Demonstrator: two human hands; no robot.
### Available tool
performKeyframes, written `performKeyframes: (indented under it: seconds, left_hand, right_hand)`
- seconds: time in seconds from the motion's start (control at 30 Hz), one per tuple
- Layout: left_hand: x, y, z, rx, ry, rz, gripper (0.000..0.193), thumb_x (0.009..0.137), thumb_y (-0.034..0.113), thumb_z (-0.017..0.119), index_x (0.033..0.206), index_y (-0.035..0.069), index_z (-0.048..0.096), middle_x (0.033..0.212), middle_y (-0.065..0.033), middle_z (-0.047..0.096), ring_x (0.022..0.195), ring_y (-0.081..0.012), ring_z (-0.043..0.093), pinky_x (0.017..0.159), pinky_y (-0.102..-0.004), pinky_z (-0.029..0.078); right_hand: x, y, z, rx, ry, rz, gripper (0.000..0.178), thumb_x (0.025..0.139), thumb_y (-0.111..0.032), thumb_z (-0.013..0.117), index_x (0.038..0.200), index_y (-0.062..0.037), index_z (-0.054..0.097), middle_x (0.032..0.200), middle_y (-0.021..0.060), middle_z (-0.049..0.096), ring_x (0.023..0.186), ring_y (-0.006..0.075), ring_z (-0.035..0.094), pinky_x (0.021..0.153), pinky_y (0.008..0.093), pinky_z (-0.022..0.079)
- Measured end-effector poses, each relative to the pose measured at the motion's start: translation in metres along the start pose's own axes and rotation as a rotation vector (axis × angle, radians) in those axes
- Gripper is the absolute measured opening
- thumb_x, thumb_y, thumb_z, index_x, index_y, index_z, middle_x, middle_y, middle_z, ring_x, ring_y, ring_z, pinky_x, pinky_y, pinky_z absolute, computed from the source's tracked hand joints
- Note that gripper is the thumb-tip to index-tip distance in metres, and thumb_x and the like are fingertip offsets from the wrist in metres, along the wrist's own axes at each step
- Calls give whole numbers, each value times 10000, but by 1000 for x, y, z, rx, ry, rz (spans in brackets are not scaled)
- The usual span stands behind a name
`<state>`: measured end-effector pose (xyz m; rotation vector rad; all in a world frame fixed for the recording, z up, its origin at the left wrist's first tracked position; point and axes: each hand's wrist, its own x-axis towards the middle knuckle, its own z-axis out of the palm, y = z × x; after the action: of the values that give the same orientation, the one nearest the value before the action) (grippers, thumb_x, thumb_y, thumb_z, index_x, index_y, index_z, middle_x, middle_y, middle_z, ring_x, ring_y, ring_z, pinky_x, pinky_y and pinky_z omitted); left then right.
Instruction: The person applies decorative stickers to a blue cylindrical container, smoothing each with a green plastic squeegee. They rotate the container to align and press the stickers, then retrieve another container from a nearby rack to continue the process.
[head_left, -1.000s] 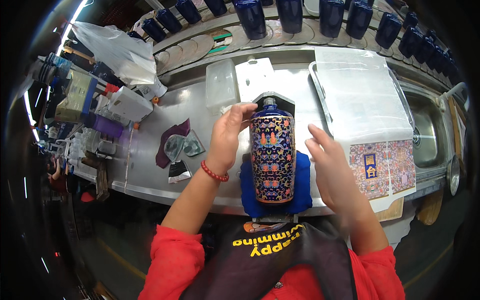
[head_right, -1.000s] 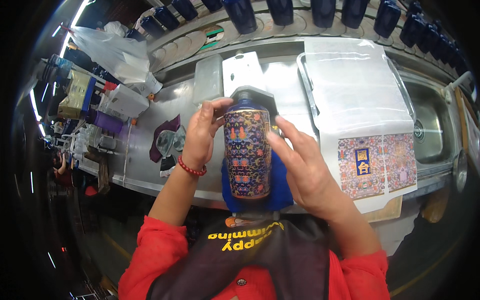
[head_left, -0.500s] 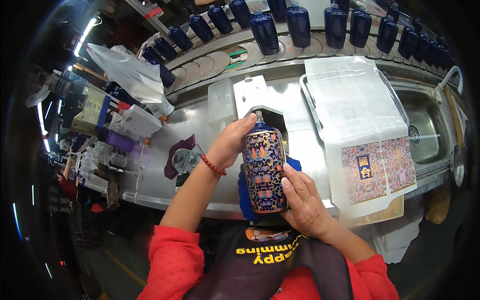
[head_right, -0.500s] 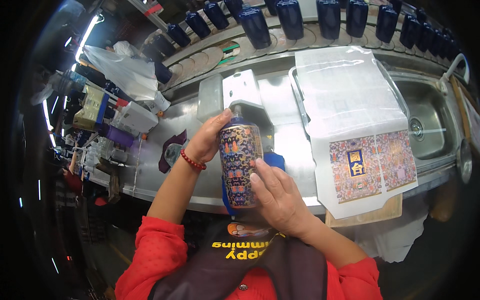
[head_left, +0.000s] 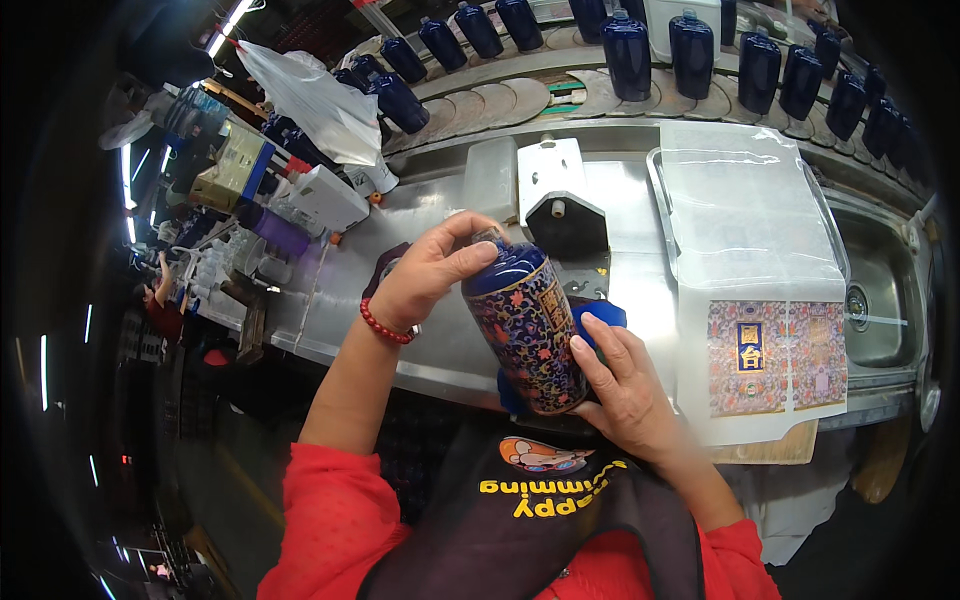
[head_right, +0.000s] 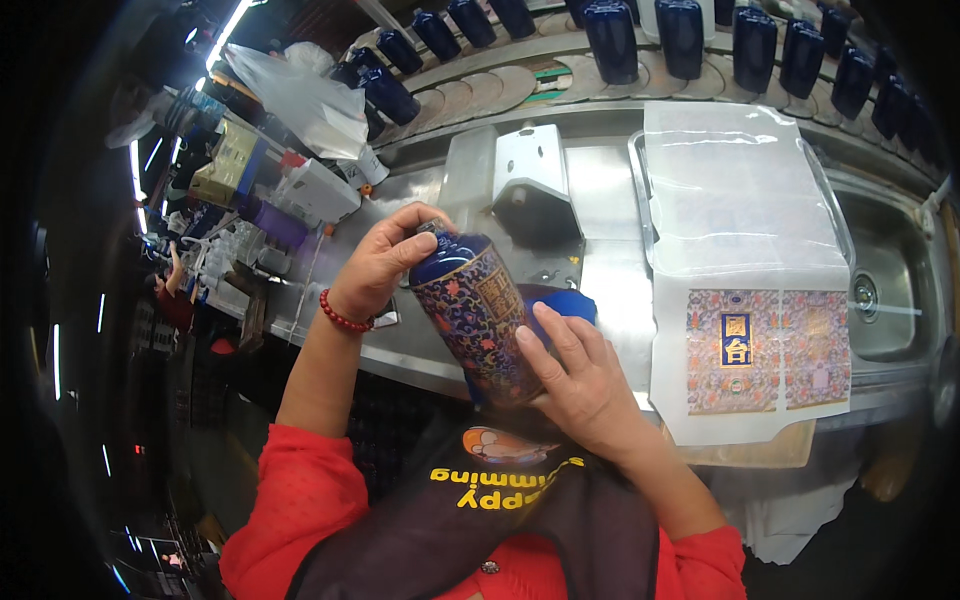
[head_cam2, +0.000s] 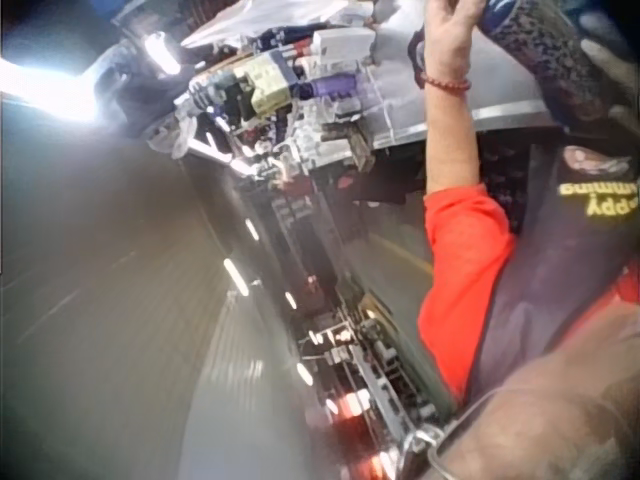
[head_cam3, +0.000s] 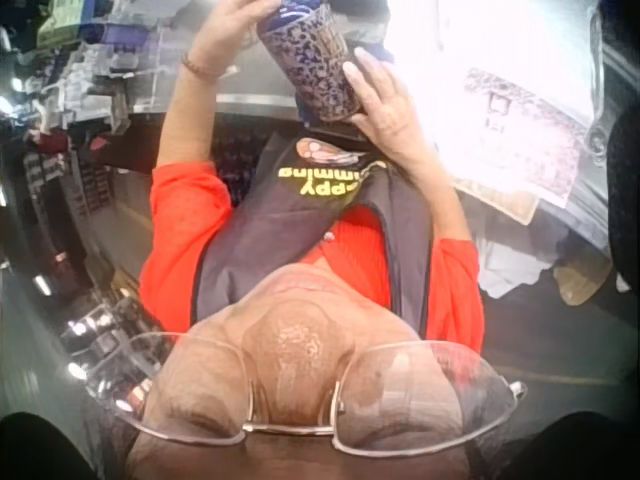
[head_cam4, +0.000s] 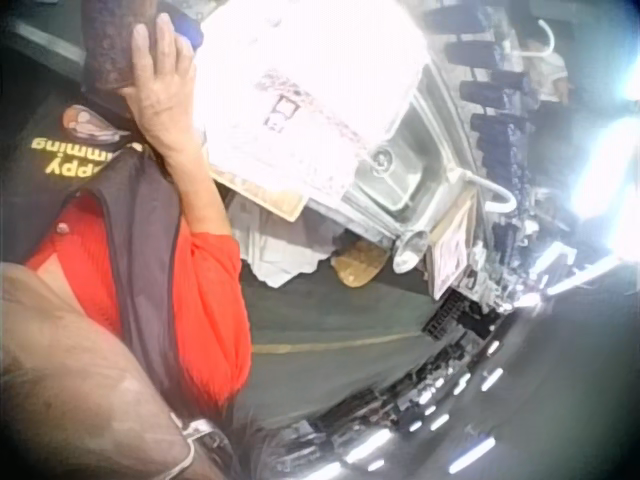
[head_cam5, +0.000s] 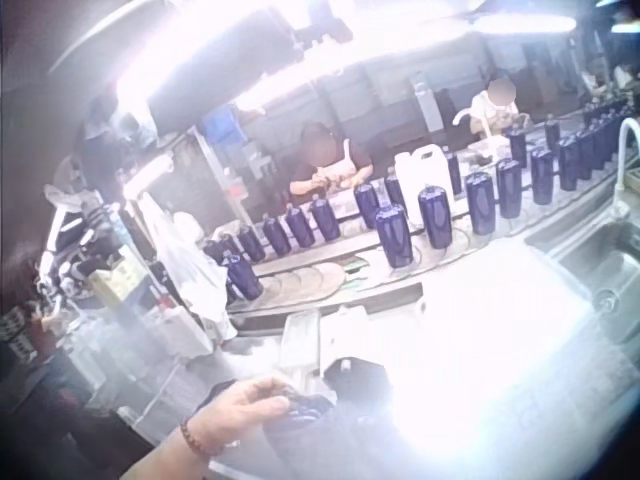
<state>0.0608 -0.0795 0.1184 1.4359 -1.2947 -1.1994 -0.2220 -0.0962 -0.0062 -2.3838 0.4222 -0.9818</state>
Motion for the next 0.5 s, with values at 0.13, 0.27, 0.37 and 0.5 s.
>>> performKeyframes:
  seconds: [0.13,0.27,0.37,0.5]
  left_hand:
    - [-14,11,-5,80,26,-72,297,935,231,686,1148,32,631,1050,-4,621,948,-64,580,863,-230,471]
    - [-26,22,-5,102,4,-12,303,914,188,718,1156,43,611,1065,1,595,946,-63,576,842,-219,477]
    - [-38,29,2,215,22,-10,290,927,185,719,1151,42,601,1048,8,589,951,-57,571,832,-212,478]
    - [-66,32,18,315,170,21,250,941,204,723,1094,39,616,978,35,562,832,-36,515,737,-189,434]
  right_hand:
    - [-4,4,-13,108,8,6,910,651,-146,877,1448,-20,455,1485,199,450,1261,428,477,1080,500,418]
    - [-8,4,-10,105,-20,42,899,655,-126,873,1437,12,452,1476,209,454,1263,429,479,1078,497,419]
    - [-11,4,-8,156,-27,44,888,662,-108,866,1434,29,448,1473,215,458,1264,429,481,1078,495,418]
    - [-13,4,-20,198,-52,29,861,691,-72,842,1445,33,439,1474,224,460,1279,429,477,1086,493,407]
